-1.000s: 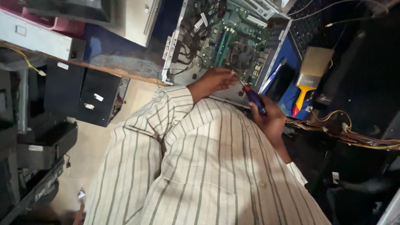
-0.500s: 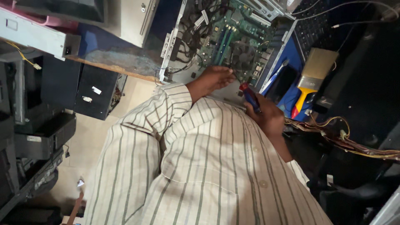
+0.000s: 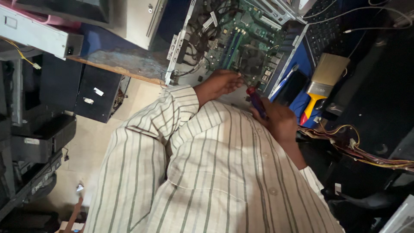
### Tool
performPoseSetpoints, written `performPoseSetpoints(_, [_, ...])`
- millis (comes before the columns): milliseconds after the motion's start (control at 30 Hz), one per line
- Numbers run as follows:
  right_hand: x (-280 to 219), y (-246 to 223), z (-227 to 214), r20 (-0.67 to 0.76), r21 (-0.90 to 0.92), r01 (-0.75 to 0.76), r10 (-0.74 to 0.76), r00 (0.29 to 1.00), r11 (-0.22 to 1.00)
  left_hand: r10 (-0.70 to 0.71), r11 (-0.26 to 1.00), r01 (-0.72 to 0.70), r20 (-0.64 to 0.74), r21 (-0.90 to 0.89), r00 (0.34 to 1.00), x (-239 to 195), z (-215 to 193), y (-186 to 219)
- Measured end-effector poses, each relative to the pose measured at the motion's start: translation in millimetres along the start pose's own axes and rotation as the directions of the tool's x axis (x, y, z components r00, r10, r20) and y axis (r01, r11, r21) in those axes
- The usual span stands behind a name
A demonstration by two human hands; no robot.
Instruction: The person uses a screwdriver to remove and install screws on a computer motherboard inside an open case. They also handle a small black component, placing it onto the board and securing it with screws.
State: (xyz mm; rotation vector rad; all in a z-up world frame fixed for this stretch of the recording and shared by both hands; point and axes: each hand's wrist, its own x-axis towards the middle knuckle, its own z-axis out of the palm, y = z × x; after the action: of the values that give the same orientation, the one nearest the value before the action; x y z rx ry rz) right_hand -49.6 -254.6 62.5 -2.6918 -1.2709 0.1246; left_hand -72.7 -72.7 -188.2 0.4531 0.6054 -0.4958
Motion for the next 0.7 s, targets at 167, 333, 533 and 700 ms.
performPoseSetpoints(167, [23,-11,-17,0.006,0.096,0.077,-0.077,0.997,0.992,-0.02,0.999,0.02,0.013,-0.043,1.0,-8,6,7])
performPoseSetpoints(333, [49,-26,-41,0.082,0.217,-0.021,0.003,0.997,0.976,-0.032,0.997,0.033,0.01,-0.067,0.999,-19,14,17])
performPoseSetpoints(533, [82,-22,-53,0.123,0.033,-0.144,0.139,0.983,0.989,0.048,0.999,-0.048,-0.067,-0.004,0.997,-9,5,11])
performPoseSetpoints(700, [93,-21,-45,0.127,-0.202,-0.081,0.109,0.986,0.976,0.061,0.998,-0.061,0.073,-0.001,0.995,7,5,5])
